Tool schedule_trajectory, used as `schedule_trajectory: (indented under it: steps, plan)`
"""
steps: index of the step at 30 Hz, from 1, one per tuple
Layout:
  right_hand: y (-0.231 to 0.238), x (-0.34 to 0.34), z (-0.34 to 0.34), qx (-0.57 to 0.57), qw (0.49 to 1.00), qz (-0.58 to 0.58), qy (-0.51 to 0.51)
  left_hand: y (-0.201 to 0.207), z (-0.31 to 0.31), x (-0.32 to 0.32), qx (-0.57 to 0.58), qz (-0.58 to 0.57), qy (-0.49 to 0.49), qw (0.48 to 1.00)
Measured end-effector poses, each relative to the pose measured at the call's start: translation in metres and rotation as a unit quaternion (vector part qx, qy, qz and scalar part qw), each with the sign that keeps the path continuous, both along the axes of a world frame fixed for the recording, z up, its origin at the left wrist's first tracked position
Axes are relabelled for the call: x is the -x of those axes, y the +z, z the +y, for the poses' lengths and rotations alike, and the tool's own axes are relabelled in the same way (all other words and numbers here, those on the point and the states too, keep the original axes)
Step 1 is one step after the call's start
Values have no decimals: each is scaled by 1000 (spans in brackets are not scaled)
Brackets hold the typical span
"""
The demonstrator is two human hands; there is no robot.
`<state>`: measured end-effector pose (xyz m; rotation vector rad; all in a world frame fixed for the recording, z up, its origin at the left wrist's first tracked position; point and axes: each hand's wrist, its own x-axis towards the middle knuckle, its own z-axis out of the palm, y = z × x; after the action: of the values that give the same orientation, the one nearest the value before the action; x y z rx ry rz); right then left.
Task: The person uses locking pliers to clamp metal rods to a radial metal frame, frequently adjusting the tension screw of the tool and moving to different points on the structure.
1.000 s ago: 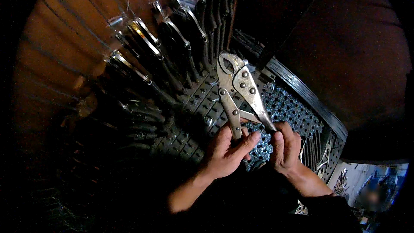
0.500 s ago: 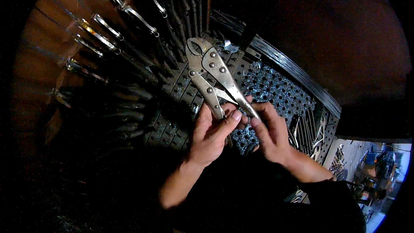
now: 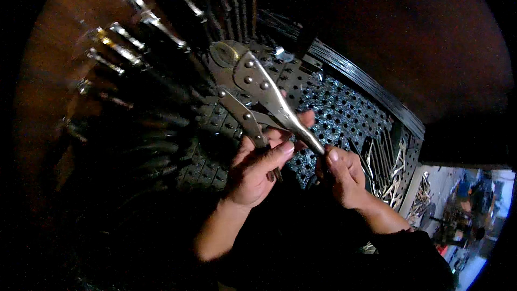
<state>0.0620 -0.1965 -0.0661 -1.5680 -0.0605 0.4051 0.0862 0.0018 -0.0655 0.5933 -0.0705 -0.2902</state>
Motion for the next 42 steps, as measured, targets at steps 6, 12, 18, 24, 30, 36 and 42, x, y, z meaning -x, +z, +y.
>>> schedule_trajectory:
  steps: [6, 12, 18, 24, 30, 36, 42]
  plan:
    - [7, -4, 5, 76, 986, -24, 145, -14, 3, -2, 25, -17, -26, 999]
    - [2, 23, 13, 104, 987, -4, 118, -22, -8, 8, 13, 32, -32, 999]
    - [-22, 55, 17, 134, 984, 33, 111, -29, -23, 20, -57, 184, -37, 981]
    - [-18, 43, 13, 203, 974, -106, 2, -29, -17, 30, -246, 81, 78, 963]
    - [-23, 51, 15, 334, 908, -240, 72, -24, -11, 33, -366, -10, 92, 926]
    - [-17, 33, 11, 131, 983, -108, -73, -27, 19, 29, -371, -36, 6, 928]
    - [-26, 38, -8, -347, 844, 409, -33, -36, 21, 22, -314, -116, 31, 942]
